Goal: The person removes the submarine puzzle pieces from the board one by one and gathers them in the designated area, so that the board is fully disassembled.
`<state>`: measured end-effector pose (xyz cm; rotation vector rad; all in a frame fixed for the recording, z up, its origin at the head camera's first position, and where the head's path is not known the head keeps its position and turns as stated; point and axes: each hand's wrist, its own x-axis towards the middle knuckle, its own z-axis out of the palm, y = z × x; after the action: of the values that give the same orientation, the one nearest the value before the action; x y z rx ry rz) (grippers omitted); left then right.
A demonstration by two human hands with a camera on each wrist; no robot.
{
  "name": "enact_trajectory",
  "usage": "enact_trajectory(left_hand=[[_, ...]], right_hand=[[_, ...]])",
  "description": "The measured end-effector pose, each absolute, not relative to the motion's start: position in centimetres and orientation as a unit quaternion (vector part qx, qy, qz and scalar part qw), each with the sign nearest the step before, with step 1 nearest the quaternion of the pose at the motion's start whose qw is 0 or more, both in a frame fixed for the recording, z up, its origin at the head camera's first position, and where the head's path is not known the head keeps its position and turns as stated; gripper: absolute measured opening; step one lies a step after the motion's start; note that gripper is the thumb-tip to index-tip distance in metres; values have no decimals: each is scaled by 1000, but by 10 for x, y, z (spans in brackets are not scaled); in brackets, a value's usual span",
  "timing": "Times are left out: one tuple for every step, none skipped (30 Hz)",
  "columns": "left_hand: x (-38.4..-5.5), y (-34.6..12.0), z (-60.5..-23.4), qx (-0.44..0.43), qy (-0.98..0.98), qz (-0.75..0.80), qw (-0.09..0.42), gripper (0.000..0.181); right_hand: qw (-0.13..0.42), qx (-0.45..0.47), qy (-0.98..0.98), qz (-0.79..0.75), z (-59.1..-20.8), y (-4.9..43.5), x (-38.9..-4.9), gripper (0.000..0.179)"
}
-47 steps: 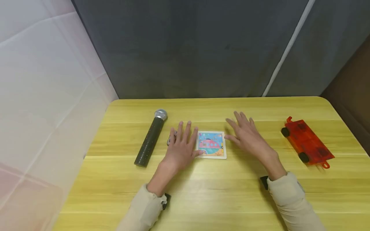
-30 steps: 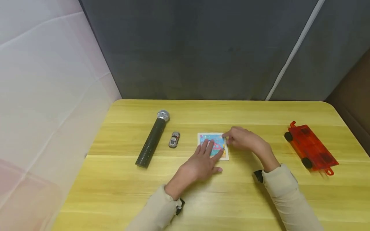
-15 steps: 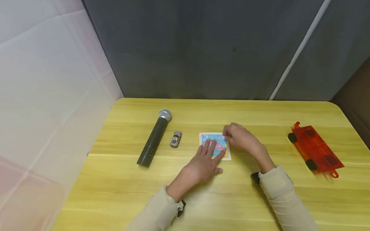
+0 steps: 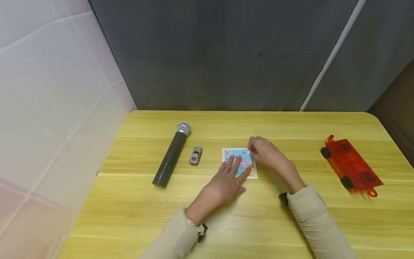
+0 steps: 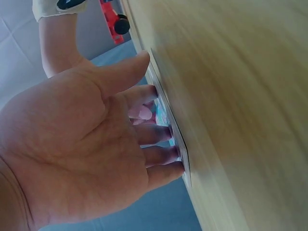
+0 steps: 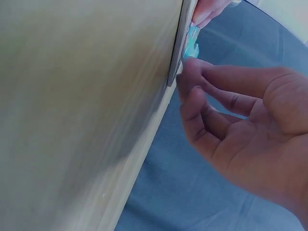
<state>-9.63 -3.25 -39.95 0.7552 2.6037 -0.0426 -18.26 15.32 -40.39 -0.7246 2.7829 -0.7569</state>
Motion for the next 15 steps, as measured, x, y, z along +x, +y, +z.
enact_trajectory(left_hand=[[-97,-33,-399,273,938,-17,212,65],[-97,-33,-399,274,938,-19,210,65],[-97,-33,-399,275,938,-22,209,65],[-97,-33,-399,277,938,-24,207,65],[-97,-33,-399,278,938,-26,206,65],[-97,-33,-399,278,938,-27,205,65],[-97,-34,-399,279,938,-27,204,65],[-97,-34,-399,280,938,-27,203,64],[-97,-34,-399,280,938,-25,203,64],[-97,-34,-400,280,938,-22,201,64],[-98,-35,-400,280,939,-18,200,64],[-98,-35,-400,280,939,-14,200,63],[-98,-35,-400,280,939,-13,198,63],[-98,-35,-400,280,939,-13,197,63],[-98,-36,-400,280,939,-12,197,63]], right_hand=[[85,-236,932,-260,-404,153,-183,5],[87,-231,931,-268,-404,152,-184,5],[93,-226,930,-275,-404,152,-184,5],[100,-224,928,-281,-404,152,-185,4],[108,-226,925,-285,-403,151,-185,3],[117,-229,923,-286,-404,151,-185,1],[125,-234,921,-286,-404,151,-185,0],[132,-238,918,-289,-403,151,-185,2],[137,-240,915,-292,-403,152,-185,3],[139,-242,913,-297,-402,153,-184,3],[141,-240,911,-304,-401,156,-185,3],[141,-236,910,-311,-399,160,-185,2],[139,-231,909,-318,-397,165,-185,2],[139,-222,909,-324,-394,171,-186,4],[138,-215,910,-325,-392,178,-187,6]])
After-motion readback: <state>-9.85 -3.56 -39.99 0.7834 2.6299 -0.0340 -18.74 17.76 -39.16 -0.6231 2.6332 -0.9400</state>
